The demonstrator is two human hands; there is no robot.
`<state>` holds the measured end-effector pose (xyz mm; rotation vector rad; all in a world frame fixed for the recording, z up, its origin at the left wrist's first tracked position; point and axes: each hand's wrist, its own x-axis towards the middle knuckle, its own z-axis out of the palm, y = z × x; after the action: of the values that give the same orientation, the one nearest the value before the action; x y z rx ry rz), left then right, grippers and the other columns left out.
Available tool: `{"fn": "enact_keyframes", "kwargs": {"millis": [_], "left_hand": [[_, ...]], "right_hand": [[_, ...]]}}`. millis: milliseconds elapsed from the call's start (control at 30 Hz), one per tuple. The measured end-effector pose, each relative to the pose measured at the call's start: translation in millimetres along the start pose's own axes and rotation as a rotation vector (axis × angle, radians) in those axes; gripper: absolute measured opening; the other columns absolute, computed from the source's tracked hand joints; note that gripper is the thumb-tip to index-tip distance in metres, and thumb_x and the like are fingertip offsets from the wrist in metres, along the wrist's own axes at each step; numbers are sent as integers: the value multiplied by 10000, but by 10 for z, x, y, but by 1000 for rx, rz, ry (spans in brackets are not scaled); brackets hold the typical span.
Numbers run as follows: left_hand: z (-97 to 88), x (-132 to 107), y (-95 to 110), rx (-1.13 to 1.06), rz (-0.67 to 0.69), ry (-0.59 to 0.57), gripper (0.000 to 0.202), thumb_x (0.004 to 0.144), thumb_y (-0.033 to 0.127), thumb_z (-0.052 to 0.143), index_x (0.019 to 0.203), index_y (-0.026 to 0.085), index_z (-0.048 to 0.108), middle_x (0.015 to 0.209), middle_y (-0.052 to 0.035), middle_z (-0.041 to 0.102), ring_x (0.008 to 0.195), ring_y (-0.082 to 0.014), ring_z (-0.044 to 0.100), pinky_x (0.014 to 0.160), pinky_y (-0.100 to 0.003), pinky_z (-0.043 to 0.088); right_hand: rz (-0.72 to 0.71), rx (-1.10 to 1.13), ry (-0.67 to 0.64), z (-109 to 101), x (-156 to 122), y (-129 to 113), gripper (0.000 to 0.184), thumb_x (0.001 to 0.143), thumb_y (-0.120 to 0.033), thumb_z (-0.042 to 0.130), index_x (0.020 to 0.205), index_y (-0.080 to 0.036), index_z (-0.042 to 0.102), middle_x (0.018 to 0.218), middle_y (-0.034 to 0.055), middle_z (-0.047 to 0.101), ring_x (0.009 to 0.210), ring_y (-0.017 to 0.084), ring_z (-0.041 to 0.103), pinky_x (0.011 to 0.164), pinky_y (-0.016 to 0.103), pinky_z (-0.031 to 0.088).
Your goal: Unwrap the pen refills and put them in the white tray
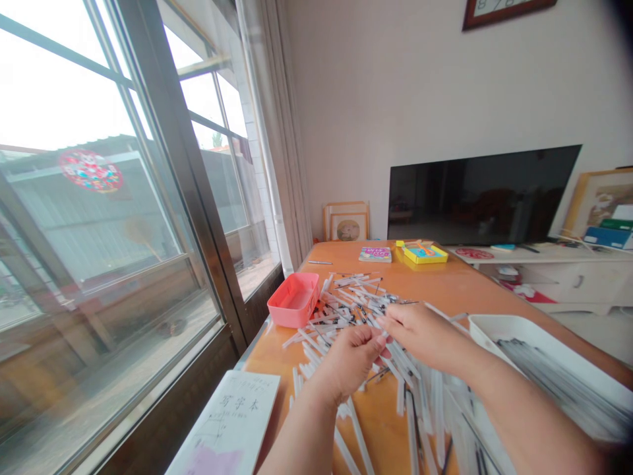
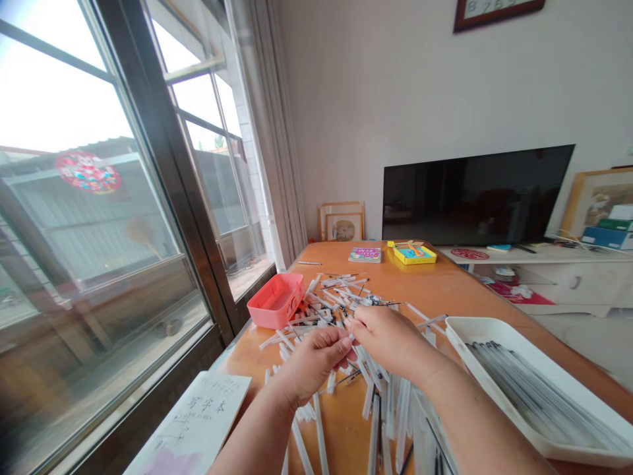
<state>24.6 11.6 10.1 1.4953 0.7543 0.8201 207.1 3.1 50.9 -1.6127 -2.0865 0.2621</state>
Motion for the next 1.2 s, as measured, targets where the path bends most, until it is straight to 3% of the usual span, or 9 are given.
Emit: {"fn": "enact_keyframes", "kwargs": {"millis": [200,400,567,767,967,1200], "left_hand": [[-12,-4,-12,-30,-12,-11,477,817,603,661,845,127,678,807,-56,653,667,-119,515,648,-260,371],[-24,-16,-18,-56,-32,-24,536,792,648,660,876,119,679,785,-54,637,639,-113,491,617,-252,351],[3,-3,-47,-13,-21,-10,485,811,613,658,828,129,651,774,-48,629,648,-117,493,627,-257,350],[4,37,-76,51,68,68,418,809,560,684,806,142,653,751,-26,605,692,-132,504,675,-266,370],[-3,21,-49,-17,5,54,457,831,585,649,873,130,659,804,-56,645,675,-126,520,641,-264,372],[-1,9,-31,-79,-13,24,465,836,579,646,818,115,654,772,-60,639,629,-111,511,617,-261,366]], "right_hand": [[-9,128,-35,-6,27,55,532,983,-589,329,688,-207,555,660,2,622,649,163,539,598,261,338],[-78,262,-150,-44,12,161,404,982,-511,384,781,-211,563,716,-16,603,683,157,543,591,245,375],[-100,88,-88,-45,-7,90,397,983,-469,400,709,-209,520,689,-10,614,665,152,543,605,251,345],[-1,-40,16,17,1,12,440,979,-500,387,702,-213,575,683,29,649,646,163,545,587,265,301],[0,230,-18,22,44,106,520,979,-590,321,730,-211,574,656,3,610,639,164,540,597,260,371],[-54,402,-116,-14,27,152,293,926,-443,508,836,-192,630,724,-23,623,678,140,543,629,242,409]]}}
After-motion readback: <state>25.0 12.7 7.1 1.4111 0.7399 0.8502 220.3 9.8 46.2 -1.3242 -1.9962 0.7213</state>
